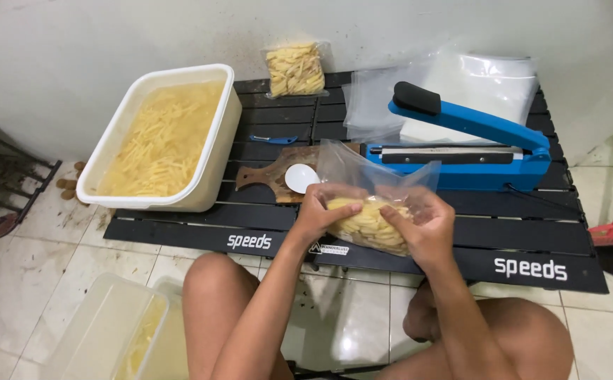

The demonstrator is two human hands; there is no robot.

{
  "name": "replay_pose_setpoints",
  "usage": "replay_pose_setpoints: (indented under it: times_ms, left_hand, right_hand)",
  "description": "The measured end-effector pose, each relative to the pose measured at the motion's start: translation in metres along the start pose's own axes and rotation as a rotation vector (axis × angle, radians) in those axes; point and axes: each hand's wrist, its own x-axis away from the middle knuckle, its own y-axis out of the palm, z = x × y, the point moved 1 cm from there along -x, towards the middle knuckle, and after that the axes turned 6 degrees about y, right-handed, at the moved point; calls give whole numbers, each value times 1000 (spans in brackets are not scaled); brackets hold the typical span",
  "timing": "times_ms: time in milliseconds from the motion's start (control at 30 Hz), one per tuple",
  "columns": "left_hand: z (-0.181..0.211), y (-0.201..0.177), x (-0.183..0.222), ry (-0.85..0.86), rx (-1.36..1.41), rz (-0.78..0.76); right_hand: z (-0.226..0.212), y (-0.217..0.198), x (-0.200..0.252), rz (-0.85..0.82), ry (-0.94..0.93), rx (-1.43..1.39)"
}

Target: Scooping sliced food items from a water-filled container into plastic bags and sealing them for packaging.

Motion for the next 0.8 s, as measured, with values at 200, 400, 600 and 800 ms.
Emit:
replay_pose_setpoints:
  times_ms: [200, 400, 600, 800]
  left_hand:
    - [-9, 0, 2, 100, -99, 99]
    - [0, 10, -2, 185, -158, 147]
    - [8, 13, -10, 213, -161, 49]
    - [4, 0, -7, 215, -167, -29]
  right_hand:
    - [-27, 4, 0, 3, 6, 2]
    - [-28, 3, -7, -20, -119, 27]
    - [-23, -8, -17, -89, -117, 30]
    - [-32, -2, -17, -53, -53, 337]
